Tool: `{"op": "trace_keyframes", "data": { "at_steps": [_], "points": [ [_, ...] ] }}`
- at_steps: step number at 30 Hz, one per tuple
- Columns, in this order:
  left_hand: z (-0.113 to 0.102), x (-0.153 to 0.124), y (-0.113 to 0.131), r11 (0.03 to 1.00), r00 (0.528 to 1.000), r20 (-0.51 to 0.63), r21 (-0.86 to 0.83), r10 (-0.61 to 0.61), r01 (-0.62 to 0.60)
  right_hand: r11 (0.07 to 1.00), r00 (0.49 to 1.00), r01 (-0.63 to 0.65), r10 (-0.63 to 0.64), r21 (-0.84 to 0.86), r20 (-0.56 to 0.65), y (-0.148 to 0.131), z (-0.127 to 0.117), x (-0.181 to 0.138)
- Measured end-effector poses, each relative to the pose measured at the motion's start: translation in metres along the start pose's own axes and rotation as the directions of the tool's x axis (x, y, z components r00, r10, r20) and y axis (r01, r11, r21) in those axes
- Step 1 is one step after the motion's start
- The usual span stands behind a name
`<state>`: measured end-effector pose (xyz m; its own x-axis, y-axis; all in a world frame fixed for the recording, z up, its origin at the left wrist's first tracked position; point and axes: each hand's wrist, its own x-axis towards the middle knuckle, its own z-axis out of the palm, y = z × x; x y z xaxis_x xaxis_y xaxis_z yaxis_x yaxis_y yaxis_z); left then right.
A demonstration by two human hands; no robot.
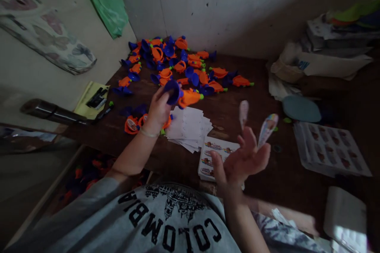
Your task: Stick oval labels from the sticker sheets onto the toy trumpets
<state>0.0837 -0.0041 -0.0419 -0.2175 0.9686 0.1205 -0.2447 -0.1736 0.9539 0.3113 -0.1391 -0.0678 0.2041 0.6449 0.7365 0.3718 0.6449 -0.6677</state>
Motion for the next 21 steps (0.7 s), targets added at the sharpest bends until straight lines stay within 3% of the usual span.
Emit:
{"op": "trace_keyframes", "data": {
  "at_steps": [2,3,4,6,8,12,15,18,21],
  "points": [
    [-0.002,-0.044,0.011,0.993,0.996,0.049,-0.095,-0.069,0.073,0.994,0.997,0.075,-0.078,-0.078,-0.029,0.016,0.009,0.005],
    [-0.001,-0.065,0.014,0.951,0.976,0.136,-0.236,-0.173,0.201,0.992,0.995,0.088,-0.091,-0.086,-0.032,0.021,0.015,0.007],
    [0.001,-0.085,0.017,0.884,0.935,0.245,-0.331,-0.258,0.331,0.994,0.996,0.081,-0.084,-0.078,-0.035,0.025,0.021,0.009],
    [0.003,-0.116,0.017,0.777,0.869,0.41,-0.437,-0.277,0.453,0.999,0.999,0.021,-0.022,-0.047,-0.041,0.026,0.033,0.011],
    [0.002,-0.134,0.01,0.759,0.836,0.521,-0.47,-0.173,0.45,1.0,0.998,-0.013,0.011,-0.026,-0.067,0.021,0.044,0.012],
    [-0.007,-0.143,-0.007,0.905,0.772,0.635,-0.339,0.019,0.256,0.999,0.995,0.05,-0.049,0.008,-0.088,0.01,0.058,0.016],
    [-0.008,-0.14,-0.01,0.957,0.834,0.546,-0.275,0.079,0.089,0.995,0.986,0.103,-0.103,-0.008,-0.131,0.001,0.061,0.02],
    [-0.005,-0.14,-0.008,0.951,0.887,0.457,-0.296,0.06,0.089,0.991,0.967,0.12,-0.106,0.05,-0.233,-0.014,0.055,0.023],
    [-0.003,-0.141,-0.008,0.946,0.918,0.395,-0.306,0.028,0.103,0.981,0.978,0.015,0.026,0.193,-0.208,-0.033,0.044,0.025]
  ]
}}
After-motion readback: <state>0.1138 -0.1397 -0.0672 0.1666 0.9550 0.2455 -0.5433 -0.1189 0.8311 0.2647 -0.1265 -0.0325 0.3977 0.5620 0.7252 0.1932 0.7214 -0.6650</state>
